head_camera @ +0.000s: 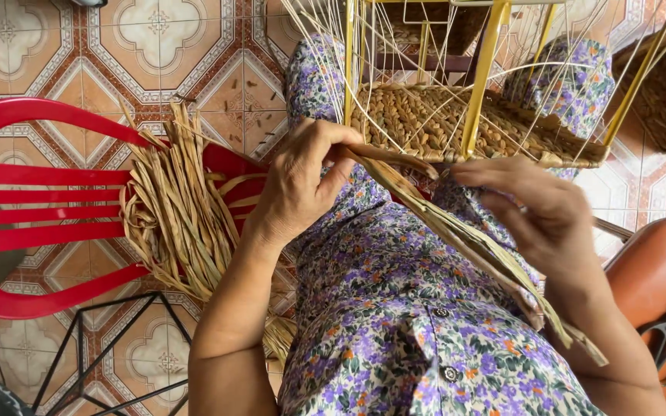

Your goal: The person weaves a basket by hand, threading and tucking dried plant fibers through a wooden frame and around vertical supports. They pick up additional fibers from a pile on a red chair, incorporating them into the structure while rotating the frame.

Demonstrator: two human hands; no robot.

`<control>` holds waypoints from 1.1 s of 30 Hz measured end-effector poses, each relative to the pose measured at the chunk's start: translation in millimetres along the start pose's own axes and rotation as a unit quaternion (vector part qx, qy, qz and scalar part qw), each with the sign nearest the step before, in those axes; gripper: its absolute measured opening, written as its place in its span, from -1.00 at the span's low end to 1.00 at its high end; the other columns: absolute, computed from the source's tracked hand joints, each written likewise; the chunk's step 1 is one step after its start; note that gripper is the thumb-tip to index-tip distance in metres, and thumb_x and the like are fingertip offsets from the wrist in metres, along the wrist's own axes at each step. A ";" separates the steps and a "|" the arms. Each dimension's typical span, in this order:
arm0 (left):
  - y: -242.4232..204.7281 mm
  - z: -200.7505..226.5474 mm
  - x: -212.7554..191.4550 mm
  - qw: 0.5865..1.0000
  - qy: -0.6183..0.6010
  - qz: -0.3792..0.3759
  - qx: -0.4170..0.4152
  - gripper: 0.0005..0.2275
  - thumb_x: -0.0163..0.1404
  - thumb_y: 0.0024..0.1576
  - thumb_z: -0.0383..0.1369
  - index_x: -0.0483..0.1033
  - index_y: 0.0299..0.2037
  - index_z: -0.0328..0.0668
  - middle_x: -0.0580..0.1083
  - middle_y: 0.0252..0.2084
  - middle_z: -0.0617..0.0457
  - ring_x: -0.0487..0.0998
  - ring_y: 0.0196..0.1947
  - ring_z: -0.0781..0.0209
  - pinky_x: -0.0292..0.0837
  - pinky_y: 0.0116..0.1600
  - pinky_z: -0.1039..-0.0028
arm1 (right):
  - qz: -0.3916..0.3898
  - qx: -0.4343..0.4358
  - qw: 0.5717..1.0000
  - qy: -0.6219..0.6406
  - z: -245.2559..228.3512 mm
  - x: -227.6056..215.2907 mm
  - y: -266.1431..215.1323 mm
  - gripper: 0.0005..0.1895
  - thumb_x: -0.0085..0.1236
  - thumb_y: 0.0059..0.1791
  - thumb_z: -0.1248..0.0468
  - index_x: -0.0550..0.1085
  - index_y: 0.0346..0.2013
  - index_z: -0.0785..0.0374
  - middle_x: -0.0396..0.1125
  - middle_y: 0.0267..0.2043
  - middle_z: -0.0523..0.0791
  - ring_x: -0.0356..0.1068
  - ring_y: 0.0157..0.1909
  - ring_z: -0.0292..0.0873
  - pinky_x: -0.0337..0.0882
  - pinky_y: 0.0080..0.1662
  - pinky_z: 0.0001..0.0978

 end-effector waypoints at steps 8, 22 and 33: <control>10.0 11.3 -5.8 0.999 0.038 -0.023 0.024 -0.79 0.12 0.25 -0.51 0.44 0.05 -0.22 0.49 -0.18 0.08 0.57 -0.17 0.22 0.59 -0.06 0.41 | -0.121 0.015 0.981 -0.150 1.5 57.2 53.4 -0.20 0.44 -0.14 0.19 0.36 0.34 0.36 0.48 -0.17 -0.02 0.49 -0.18 -0.15 0.51 -0.10 -0.31; 0.7 -8.8 9.5 0.998 -0.062 0.003 0.015 -0.86 0.11 0.31 -0.49 0.38 -0.07 -0.26 0.52 -0.24 0.04 0.59 -0.29 0.25 0.54 -0.24 0.46 | -0.144 -0.108 0.972 -0.152 -27.9 76.3 70.2 -0.77 0.24 -0.02 0.45 0.54 -0.06 0.41 0.50 -0.21 0.01 0.52 -0.23 -0.08 0.55 -0.20 -0.33; 4.9 -6.0 1.4 0.996 -0.078 -0.025 0.037 -0.89 0.04 0.32 -0.47 0.45 -0.01 -0.22 0.56 -0.18 0.03 0.61 -0.25 0.27 0.64 -0.18 0.50 | -0.051 -0.047 0.997 0.041 -2.4 65.6 78.4 -0.86 0.16 0.20 0.32 0.50 -0.13 0.39 0.45 -0.21 -0.03 0.47 -0.26 -0.20 0.54 -0.25 -0.46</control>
Point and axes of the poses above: each hand's wrist, its own y-axis towards the middle knuckle, its own x-axis out of the palm, z = x × y, the point moved 6 cm from there along y, towards the middle knuckle
